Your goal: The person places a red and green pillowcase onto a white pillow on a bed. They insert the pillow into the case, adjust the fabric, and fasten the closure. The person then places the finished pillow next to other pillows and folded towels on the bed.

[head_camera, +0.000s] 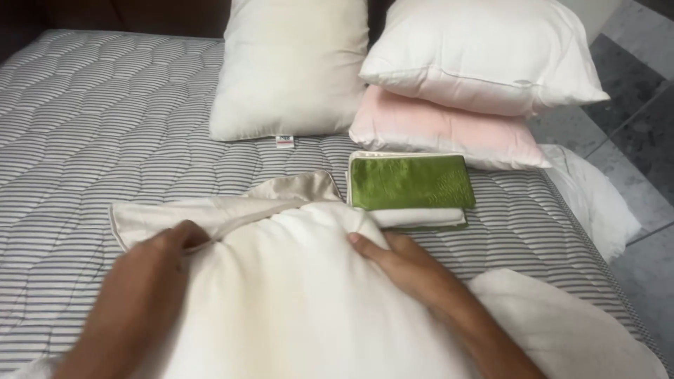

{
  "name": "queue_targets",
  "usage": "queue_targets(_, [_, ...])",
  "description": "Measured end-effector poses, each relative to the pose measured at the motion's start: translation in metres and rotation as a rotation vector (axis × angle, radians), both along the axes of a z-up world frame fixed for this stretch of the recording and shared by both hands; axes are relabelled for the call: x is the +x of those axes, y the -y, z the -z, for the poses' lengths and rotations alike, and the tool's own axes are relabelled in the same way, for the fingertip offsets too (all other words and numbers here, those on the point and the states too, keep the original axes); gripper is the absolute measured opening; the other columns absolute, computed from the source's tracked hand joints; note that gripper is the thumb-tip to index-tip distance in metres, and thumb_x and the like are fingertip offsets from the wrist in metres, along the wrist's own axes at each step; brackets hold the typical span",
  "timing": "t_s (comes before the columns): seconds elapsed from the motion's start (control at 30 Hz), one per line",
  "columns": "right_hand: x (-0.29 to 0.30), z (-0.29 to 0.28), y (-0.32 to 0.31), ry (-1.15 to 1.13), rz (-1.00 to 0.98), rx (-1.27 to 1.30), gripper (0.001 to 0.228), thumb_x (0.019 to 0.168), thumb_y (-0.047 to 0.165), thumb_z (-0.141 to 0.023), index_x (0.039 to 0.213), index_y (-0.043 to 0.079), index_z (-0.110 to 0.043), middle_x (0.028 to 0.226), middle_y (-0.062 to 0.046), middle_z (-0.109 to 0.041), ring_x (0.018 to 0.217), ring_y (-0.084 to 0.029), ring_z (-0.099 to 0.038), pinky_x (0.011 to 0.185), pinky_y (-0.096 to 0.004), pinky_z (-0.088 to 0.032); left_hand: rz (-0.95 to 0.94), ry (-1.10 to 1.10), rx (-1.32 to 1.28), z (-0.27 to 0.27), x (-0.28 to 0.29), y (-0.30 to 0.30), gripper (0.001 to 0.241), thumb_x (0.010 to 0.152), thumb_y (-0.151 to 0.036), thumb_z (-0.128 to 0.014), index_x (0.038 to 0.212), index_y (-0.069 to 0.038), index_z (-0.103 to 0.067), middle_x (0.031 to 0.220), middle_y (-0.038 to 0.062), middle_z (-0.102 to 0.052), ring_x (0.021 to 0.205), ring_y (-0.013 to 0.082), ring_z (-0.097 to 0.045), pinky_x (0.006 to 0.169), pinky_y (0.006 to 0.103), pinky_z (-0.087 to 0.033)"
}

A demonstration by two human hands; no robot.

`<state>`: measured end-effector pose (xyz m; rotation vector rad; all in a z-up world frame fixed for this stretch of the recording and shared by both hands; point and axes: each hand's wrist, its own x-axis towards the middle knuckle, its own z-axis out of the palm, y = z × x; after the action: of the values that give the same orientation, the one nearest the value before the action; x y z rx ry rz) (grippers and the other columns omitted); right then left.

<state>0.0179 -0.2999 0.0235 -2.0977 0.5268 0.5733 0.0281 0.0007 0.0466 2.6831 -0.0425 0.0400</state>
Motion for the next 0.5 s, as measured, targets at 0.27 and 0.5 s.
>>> queue_targets(0.27, [-0.007, -0.013, -0.036, 0.230, 0.025, -0.110, 0.073, 0.086, 0.061, -0.061, 0.133, 0.006, -0.063, 0.107, -0.018, -0.078, 0.091, -0.027, -0.077, 0.090, -0.040, -0.058, 0.081, -0.292, 0.189, 0.032, 0.058, -0.015, 0.025, 0.098, -0.017, -0.055, 0.112, -0.002, -0.069, 0.108, 0.020, -0.073, 0.101, 0.0356, -0.073, 0.091, 0.0484, -0.057])
queue_targets(0.5, [-0.010, 0.006, -0.020, 0.187, 0.018, 0.250, 0.077, 0.085, 0.055, -0.058, 0.145, 0.006, -0.055, 0.122, -0.019, -0.077, 0.106, -0.029, -0.077, 0.098, -0.036, -0.055, 0.397, 0.174, 0.020, 0.039, 0.080, 0.079, 0.023, 0.093, -0.018, -0.058, 0.105, -0.002, -0.068, 0.108, 0.019, -0.067, 0.098, 0.0406, -0.066, 0.081, 0.0503, -0.055])
